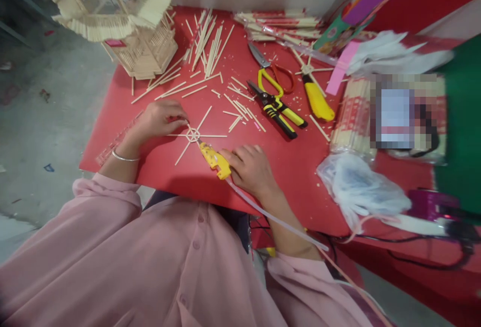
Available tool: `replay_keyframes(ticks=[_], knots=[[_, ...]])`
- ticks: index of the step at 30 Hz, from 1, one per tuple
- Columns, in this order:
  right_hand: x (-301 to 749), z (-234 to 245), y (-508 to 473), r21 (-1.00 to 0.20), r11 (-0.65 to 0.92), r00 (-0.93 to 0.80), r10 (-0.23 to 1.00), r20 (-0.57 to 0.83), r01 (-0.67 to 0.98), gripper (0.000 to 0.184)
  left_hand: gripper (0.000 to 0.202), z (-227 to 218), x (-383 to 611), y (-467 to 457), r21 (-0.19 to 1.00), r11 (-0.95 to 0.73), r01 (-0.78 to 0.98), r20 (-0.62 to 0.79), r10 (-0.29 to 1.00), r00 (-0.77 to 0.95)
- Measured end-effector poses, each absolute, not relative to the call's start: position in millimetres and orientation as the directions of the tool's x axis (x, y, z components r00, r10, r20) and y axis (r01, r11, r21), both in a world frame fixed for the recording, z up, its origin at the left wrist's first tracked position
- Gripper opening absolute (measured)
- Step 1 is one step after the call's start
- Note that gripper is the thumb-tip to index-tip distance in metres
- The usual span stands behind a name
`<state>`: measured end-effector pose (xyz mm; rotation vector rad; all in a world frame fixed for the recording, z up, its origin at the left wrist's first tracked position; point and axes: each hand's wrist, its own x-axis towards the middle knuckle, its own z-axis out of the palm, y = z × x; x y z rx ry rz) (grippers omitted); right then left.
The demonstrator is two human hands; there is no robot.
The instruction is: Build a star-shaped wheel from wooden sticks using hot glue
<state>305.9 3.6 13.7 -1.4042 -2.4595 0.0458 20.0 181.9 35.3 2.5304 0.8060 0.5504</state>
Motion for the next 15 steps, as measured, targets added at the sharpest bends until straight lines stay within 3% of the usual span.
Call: replay_keyframes(ticks=[6, 15], knots=[[297, 27, -12, -0.301, 0.331, -0.247, 0.926, 0.284, 0.894, 0.044, 0.022, 41, 3, 187, 0.505, -0.714, 0.485, 0.045, 0.583, 0.811], [257, 50, -32, -0.460, -0.044, 0.236, 0.899, 0.370, 0.887, 0.024, 0.015, 37, 6, 181, 0.438, -0.707, 0.555, -0.051, 0.597, 0.800]])
